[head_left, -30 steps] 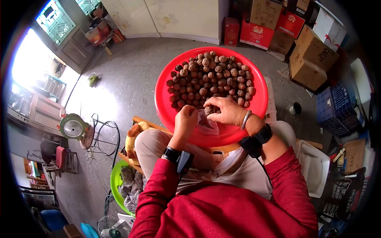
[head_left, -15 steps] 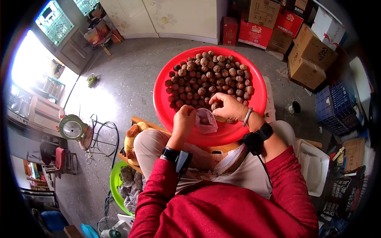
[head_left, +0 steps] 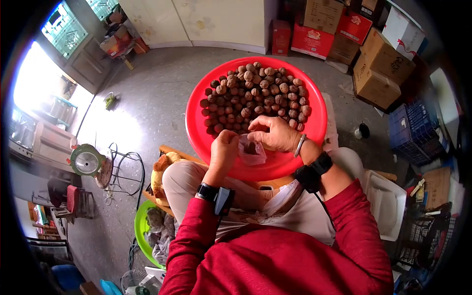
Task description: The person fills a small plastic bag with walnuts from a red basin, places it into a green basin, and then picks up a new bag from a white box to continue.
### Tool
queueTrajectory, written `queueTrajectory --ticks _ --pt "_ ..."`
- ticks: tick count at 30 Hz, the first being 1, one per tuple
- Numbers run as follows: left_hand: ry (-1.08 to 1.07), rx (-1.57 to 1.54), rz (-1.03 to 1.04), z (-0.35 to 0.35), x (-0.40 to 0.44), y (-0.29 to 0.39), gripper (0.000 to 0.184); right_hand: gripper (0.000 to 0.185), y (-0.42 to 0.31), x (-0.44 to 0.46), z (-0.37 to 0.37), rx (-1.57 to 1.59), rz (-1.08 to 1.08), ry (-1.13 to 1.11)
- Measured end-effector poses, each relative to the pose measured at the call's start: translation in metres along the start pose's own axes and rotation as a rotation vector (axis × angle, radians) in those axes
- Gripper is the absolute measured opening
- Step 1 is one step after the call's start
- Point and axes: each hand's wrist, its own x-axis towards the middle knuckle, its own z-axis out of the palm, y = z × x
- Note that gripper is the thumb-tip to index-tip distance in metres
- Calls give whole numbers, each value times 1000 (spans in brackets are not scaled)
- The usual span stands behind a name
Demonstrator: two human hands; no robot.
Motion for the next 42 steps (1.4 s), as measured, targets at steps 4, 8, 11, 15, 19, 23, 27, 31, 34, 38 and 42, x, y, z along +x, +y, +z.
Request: queueTrajectory --ticks 4,8,11,15,19,23,27,31,34,38,42 --pt "-15 -25 -9 0 0 0 17 26 14 4 -13 -251 81 125" --pt "-5 -22 -39 -1 -1 3 16 28 51 7 -21 -740 253 -56" --pt "-1 -3 -18 -2 -2 3 17 32 69 11 -17 -903 471 -356" --pt "12 61 26 -4 -4 9 18 41 89 14 -11 -995 488 -537" --pt "-5 46 24 -4 -4 8 17 44 89 18 -10 -1043 473 -657" --pt "-9 0 31 -3 -4 7 15 47 81 14 -8 -1091 436 -678" --pt "-4 -2 40 -3 -5 9 15 47 87 15 -9 -1061 489 -741" --pt "-10 -11 25 -2 -4 8 15 46 120 23 -5 -981 664 -857" --pt "-12 -4 12 -1 -3 7 16 47 122 21 -4 -1007 640 -837" --pt "-15 -6 -1 -2 -2 4 15 43 89 13 -7 -1047 551 -692" --pt "-19 -25 -8 -1 -1 2 15 36 79 14 -12 -799 393 -335"
